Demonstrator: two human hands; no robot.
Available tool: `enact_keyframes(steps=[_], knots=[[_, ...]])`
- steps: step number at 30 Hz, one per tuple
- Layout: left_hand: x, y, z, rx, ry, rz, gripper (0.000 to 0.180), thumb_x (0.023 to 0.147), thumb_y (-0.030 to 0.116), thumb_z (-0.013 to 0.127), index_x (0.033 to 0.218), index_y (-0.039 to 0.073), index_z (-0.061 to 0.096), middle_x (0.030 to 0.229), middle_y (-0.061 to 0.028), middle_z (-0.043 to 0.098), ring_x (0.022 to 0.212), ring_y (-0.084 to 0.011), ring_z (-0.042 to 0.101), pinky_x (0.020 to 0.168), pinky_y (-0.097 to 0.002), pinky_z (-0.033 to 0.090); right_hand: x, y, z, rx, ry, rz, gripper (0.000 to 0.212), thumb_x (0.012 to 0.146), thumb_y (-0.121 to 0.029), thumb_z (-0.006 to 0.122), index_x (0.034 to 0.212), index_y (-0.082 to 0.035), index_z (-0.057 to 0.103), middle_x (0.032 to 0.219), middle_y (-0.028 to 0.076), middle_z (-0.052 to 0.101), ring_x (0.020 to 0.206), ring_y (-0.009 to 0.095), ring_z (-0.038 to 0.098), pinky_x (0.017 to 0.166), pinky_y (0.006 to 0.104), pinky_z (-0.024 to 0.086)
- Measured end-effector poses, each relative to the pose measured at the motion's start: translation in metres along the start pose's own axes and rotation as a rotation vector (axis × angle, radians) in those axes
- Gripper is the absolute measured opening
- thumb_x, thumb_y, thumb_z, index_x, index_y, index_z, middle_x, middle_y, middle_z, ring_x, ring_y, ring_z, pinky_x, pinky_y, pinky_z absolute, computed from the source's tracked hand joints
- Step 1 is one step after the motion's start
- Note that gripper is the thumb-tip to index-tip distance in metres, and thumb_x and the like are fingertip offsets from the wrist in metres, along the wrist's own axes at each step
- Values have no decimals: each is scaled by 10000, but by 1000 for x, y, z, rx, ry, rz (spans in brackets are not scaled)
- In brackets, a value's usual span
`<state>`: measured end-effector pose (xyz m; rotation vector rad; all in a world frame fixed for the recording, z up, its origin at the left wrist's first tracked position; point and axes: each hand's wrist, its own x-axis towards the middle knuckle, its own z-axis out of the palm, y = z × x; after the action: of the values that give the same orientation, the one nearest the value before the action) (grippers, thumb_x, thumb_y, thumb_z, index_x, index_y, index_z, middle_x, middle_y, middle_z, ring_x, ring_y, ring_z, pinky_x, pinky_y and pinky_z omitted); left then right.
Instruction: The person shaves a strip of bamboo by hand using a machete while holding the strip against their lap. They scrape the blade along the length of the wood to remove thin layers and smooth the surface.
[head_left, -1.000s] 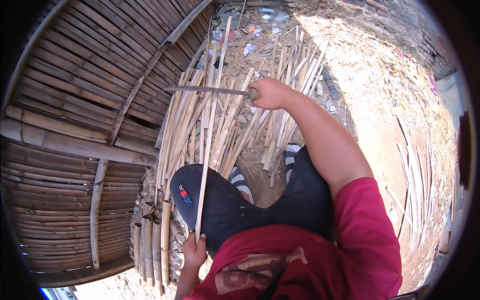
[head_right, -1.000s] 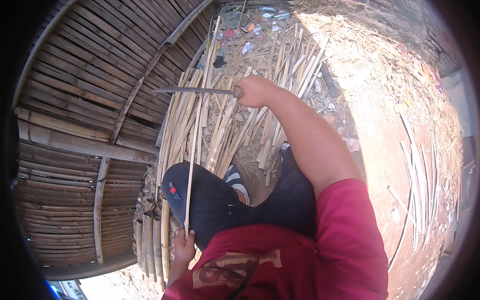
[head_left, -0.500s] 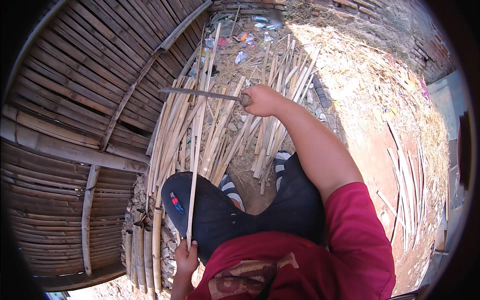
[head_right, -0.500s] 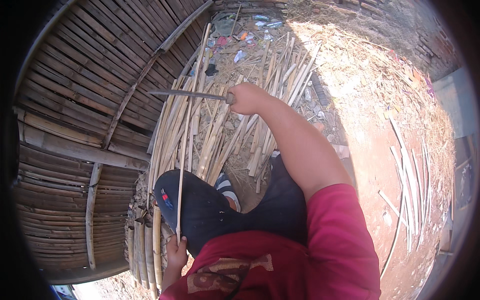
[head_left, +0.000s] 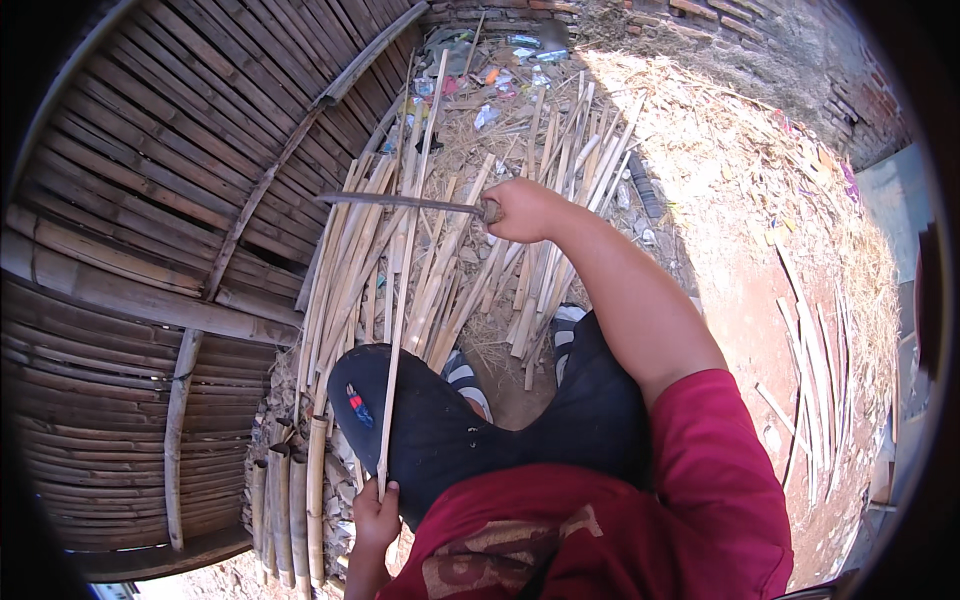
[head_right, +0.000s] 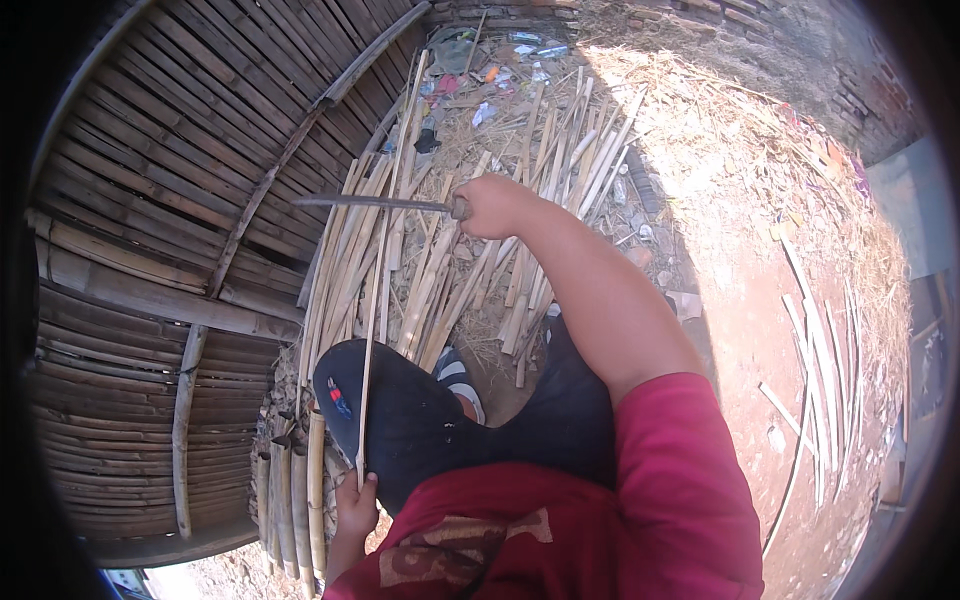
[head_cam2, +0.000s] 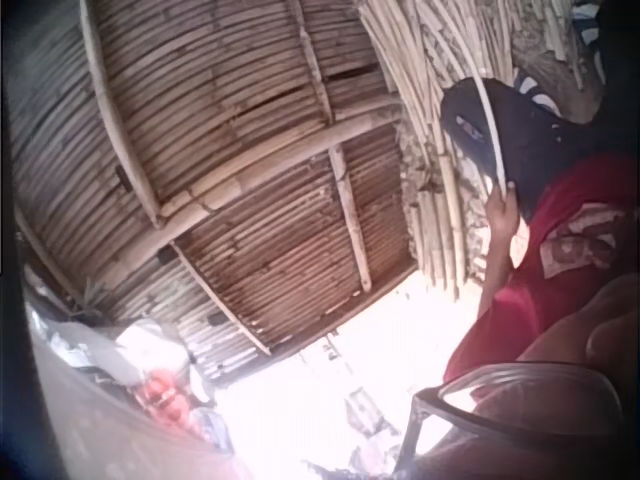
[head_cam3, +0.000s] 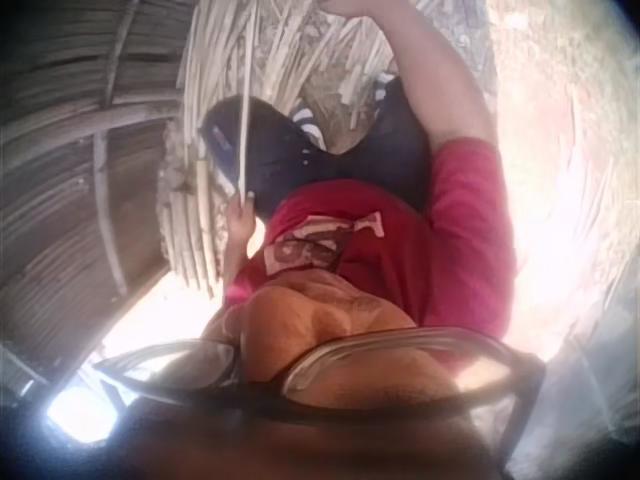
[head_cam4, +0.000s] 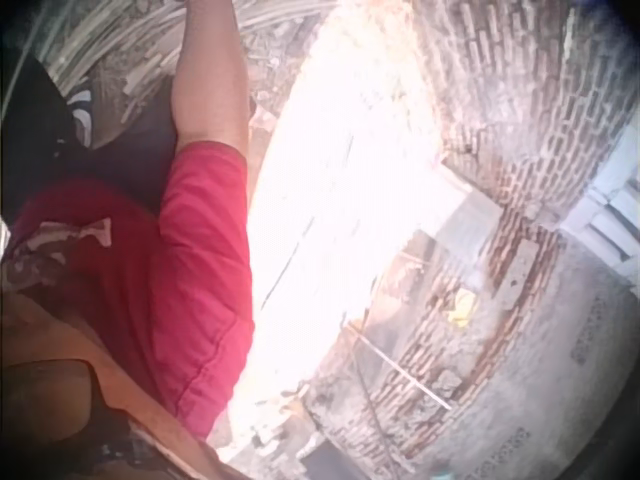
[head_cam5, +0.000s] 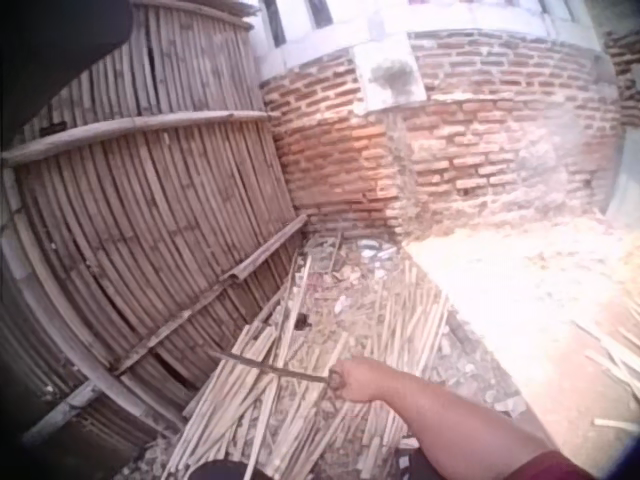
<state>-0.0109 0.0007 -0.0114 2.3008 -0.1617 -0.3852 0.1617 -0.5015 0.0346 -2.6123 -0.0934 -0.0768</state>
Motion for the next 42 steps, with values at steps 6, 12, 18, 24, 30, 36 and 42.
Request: enact_keyframes(steps=[6,12,18,24,30,36,42], knots=[[2,-27,-1,-170,-51,-104,243,1010,177,604,900,-37,634,653,-14,542,638,-102,472,581,-313,406,-5,-15,1,-51,7,39,343,763,-247,725,1063,-81,721,955,209,722,939,409,689,824,499,553],[5,-37,2,-92,-1,-29,263,1010,194,605,873,-31,623,653,-61,569,630,-139,502,596,-339,427,-22,-59,-4,-187,-304,-265,275,763,-229,710,1010,-110,732,936,174,727,929,400,692,805,497,552],[3,-9,2,27,37,22,262,1008,206,608,893,-29,624,656,-102,602,619,-166,539,606,-359,455,-5,0,-12,-31,134,130,283,754,-230,720,1008,-106,733,916,166,721,929,384,695,814,500,552],[3,-19,-1,22,2,-13,263,1005,211,614,893,-27,624,645,-95,598,617,-159,540,602,-364,458,-24,-70,-8,-249,-308,-238,275,756,-255,726,983,-100,742,924,165,723,957,377,689,826,498,549],[2,-2,0,57,35,38,266,998,213,620,886,-28,617,633,-94,581,609,-159,529,597,-366,451,-7,7,-18,-51,58,78,316,776,-277,740,1023,-79,740,955,198,729,958,402,691,848,492,552],[3,-31,1,-18,13,19,267,1002,206,614,872,-28,610,620,-84,571,599,-156,519,580,-365,439,-17,-43,2,-61,-179,-121,348,747,-257,741,1042,-72,737,974,204,730,964,406,692,852,491,551],[0,-13,-4,130,40,58,311,990,240,632,817,-12,574,593,-128,569,546,-228,552,558,-394,441,-4,-8,2,22,-167,0,360,755,-250,736,1063,-64,733,992,195,727,956,391,691,832,496,545]])
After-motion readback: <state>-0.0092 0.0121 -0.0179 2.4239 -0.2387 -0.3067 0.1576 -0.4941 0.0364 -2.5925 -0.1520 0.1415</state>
